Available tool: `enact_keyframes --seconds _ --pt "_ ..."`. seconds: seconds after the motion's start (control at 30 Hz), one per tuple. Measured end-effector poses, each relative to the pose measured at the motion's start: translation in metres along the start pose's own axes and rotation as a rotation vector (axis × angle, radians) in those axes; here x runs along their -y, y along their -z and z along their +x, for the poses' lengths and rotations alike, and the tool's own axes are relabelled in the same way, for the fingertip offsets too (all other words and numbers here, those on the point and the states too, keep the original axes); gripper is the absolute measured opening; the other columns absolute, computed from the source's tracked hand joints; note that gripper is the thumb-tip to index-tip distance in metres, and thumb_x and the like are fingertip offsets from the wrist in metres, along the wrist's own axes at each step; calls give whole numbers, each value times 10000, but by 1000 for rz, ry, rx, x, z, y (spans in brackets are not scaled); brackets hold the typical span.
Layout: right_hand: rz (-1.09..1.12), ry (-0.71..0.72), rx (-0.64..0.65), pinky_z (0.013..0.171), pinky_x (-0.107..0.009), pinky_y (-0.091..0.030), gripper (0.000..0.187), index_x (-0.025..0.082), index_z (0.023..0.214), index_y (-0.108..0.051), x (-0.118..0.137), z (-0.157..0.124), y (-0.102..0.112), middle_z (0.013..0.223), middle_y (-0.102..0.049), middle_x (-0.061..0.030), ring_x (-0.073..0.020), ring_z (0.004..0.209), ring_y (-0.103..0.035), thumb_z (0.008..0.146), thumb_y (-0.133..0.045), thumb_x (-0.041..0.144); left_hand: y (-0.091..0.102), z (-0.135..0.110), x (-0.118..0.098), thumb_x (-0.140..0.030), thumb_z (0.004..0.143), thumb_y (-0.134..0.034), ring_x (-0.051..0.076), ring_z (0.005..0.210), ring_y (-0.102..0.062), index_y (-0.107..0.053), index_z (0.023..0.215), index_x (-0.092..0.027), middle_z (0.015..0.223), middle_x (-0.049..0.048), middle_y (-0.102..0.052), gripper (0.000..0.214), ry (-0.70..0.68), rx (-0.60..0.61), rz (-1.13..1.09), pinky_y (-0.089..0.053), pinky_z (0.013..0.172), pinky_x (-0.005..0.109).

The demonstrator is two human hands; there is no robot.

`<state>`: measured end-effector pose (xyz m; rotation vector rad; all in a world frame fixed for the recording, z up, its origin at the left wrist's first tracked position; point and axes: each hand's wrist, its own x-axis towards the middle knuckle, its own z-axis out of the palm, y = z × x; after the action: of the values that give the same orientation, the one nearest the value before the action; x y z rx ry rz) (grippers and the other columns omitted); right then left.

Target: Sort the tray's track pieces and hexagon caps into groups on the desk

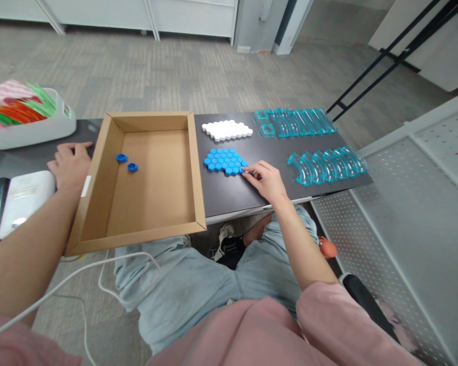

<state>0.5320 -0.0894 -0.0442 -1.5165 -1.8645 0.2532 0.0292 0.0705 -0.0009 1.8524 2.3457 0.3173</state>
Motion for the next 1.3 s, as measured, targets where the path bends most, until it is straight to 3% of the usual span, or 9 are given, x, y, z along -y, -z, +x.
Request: enact_keyframes --seconds 0.2,0.53,1.07,1.3 --pt "11 5 0 775 -344 -560 147 264 1184 -878 2 0 1 952 -751 -34 -181 695 -615 1075 -789 306 2 -3 -3 -285 1117 -295 511 1619 -438 -549 1697 -53 1744 367 -416 674 -7 1 24 -322 1336 710" --pt "-40 -72 -98 735 -363 -551 273 243 1192 -844 1 -1 2 941 -741 -40 -188 667 -570 998 -889 429 1 -2 0 -307 1119 -305 511 1616 -438 -551 1702 -72 1746 351 -415 675 -12 1 40 -338 1332 706" --pt "-40 -77 -91 745 -356 -539 228 237 1150 -833 1 0 1 916 -722 -24 -181 669 -572 984 -902 377 2 -2 0 -366 1123 -340 536 1630 -398 -544 1716 -62 1764 355 -399 697 -12 20 -10 -293 1345 711" --pt "-45 -88 -78 746 -354 -531 232 240 1146 -826 1 0 1 898 -717 -19 -187 678 -570 980 -900 385 -1 -1 1 -307 1104 -287 509 1621 -434 -577 1700 -90 1756 338 -425 698 5 -13 13 -308 1348 711"
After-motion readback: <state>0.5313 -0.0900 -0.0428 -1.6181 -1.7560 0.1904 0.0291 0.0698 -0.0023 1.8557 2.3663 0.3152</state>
